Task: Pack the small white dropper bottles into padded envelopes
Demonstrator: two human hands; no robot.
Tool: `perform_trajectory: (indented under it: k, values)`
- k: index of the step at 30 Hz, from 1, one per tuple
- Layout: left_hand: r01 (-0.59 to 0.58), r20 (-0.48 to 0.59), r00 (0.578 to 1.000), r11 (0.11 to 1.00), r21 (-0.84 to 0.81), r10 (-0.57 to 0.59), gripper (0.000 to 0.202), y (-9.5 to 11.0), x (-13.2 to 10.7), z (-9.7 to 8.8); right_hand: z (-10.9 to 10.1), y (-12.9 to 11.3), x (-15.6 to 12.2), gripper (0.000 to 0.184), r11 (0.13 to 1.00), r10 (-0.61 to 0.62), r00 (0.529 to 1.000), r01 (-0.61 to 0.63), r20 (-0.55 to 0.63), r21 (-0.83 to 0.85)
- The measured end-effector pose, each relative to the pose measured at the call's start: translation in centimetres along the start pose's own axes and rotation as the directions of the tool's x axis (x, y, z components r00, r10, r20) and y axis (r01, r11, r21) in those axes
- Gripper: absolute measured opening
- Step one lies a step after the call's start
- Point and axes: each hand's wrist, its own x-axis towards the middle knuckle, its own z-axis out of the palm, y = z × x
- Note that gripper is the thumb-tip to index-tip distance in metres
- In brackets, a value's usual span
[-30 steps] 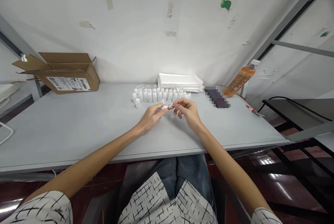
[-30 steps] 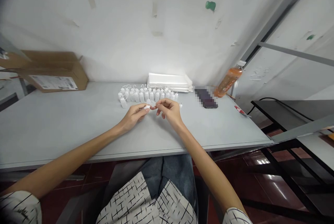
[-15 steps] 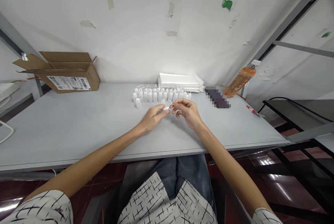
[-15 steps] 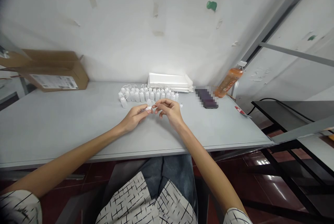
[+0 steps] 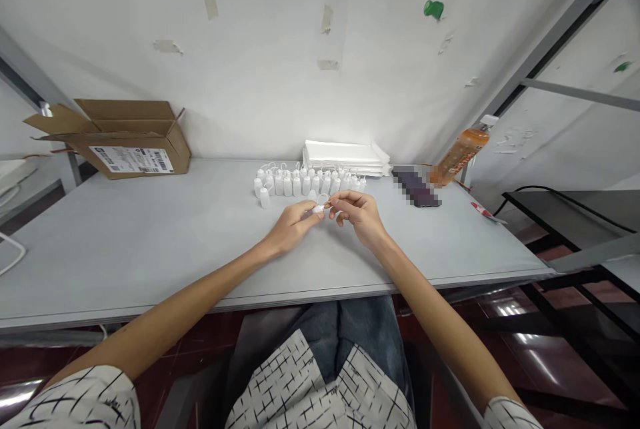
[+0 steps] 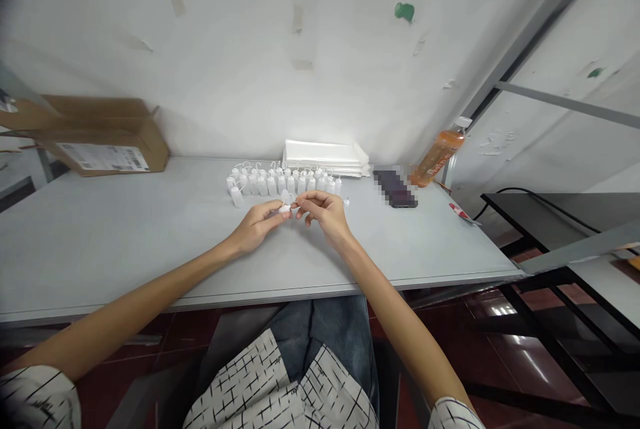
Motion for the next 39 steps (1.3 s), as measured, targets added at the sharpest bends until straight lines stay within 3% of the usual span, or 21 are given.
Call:
perform_trajectory:
  k: [39]
  values:
    - [0.013,0.017,1.000,0.999,-0.030,-0.013,0.031,-0.14,0.03,-0.02,-0.16,0.18,-0.04,0.022,0.997,-0.051,0.999,0.052,0.016,-0.053]
